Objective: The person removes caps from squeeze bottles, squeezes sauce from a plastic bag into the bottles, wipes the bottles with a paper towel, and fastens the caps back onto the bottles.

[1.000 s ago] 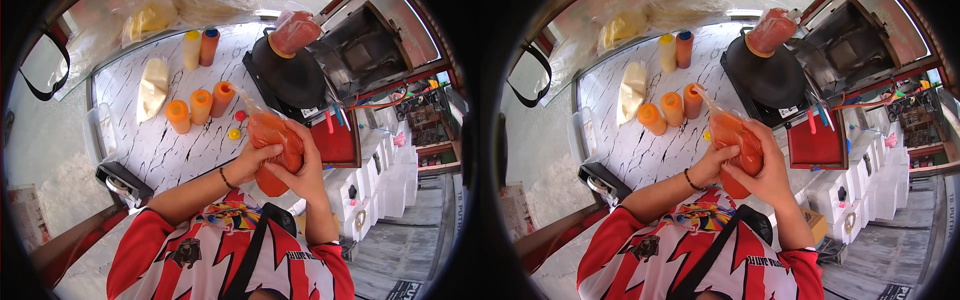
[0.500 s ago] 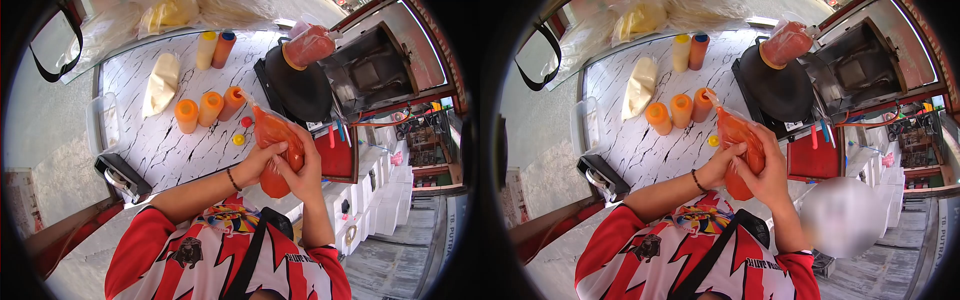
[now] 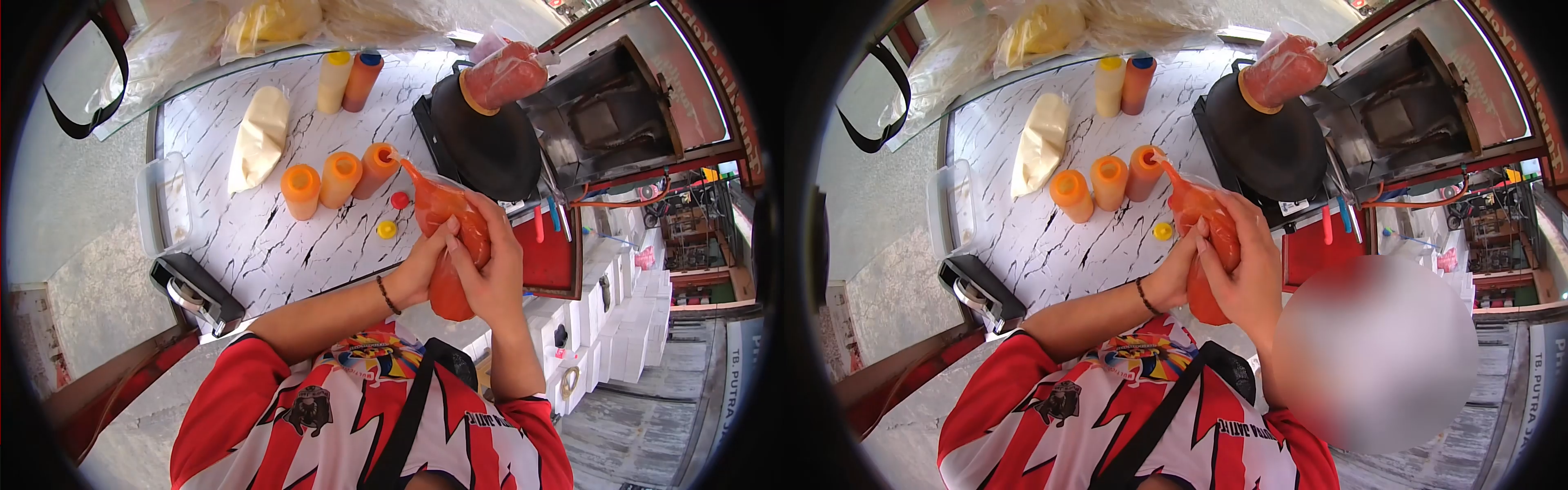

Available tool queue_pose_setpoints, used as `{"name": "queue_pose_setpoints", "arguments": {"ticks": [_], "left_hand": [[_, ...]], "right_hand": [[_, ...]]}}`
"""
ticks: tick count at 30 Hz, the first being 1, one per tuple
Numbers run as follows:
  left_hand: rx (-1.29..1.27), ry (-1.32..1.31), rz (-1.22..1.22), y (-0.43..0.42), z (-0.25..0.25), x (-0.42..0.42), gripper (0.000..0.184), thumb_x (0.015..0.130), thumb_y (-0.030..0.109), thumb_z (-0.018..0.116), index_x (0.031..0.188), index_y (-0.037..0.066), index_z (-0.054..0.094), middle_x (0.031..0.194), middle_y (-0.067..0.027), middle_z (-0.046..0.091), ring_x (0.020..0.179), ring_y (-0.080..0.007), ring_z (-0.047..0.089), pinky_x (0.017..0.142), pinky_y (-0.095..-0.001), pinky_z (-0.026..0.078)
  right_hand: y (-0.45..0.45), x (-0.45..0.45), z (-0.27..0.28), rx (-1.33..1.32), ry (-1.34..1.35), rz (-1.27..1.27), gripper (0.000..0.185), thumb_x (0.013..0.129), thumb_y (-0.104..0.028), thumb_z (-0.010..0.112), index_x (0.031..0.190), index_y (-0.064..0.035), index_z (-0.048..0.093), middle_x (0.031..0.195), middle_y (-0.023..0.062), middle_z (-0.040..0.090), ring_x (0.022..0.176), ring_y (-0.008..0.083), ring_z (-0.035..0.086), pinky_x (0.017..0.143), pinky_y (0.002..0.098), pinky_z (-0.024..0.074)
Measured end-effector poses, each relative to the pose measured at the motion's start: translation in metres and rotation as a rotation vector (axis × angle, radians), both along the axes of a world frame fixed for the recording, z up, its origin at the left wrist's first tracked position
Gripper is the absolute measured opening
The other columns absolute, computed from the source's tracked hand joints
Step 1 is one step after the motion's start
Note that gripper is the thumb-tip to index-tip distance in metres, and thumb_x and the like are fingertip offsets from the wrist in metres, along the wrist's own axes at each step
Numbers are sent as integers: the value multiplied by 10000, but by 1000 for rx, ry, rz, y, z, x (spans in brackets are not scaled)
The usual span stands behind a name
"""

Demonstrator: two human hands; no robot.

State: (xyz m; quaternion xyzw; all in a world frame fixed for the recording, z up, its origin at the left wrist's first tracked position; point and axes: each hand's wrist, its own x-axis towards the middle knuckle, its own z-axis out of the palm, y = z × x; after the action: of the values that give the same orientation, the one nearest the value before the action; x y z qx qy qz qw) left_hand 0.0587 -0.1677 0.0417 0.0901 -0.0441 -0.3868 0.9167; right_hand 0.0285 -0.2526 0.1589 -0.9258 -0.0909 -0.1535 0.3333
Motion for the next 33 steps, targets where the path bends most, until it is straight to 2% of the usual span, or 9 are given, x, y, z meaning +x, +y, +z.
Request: {"name": "queue_pose_setpoints", "arguments": {"ticks": [3, 6, 18, 33], "left_hand": [[-95, 87, -12, 0, 4, 2, 470, 1064, 425, 577, 1403, 119, 469, 1334, -66, 607, 1210, -192, 629, 1058, -380, 531], [-112, 122, -32, -1, 4, 2, 477, 1071, 443, 553, 1410, 118, 466, 1342, -70, 602, 1217, -196, 627, 1056, -376, 534], [-193, 99, 18, 0, 4, 1, 484, 1073, 488, 526, 1400, 133, 492, 1329, -66, 614, 1212, -193, 634, 1056, -370, 537], [-170, 113, 44, 5, 12, 0, 496, 1072, 506, 517, 1396, 130, 510, 1329, -71, 621, 1201, -206, 641, 1051, -370, 533]], "right_hand": [[1, 2, 1, -24, -17, -2, 517, 874, 5, 691, 1374, 6, 558, 1298, 191, 626, 1175, 310, 649, 1023, 376, 490], [2, 3, 2, -53, -21, -10, 510, 885, -69, 721, 1367, -11, 565, 1326, 220, 610, 1180, 394, 622, 1009, 426, 501], [10, 7, 4, -72, -68, -9, 457, 903, -83, 713, 1335, -5, 585, 1281, 213, 622, 1133, 388, 629, 976, 430, 510], [12, 11, 3, -70, -64, -16, 418, 901, -79, 715, 1299, -3, 612, 1245, 208, 648, 1114, 390, 639, 950, 434, 519]]}}
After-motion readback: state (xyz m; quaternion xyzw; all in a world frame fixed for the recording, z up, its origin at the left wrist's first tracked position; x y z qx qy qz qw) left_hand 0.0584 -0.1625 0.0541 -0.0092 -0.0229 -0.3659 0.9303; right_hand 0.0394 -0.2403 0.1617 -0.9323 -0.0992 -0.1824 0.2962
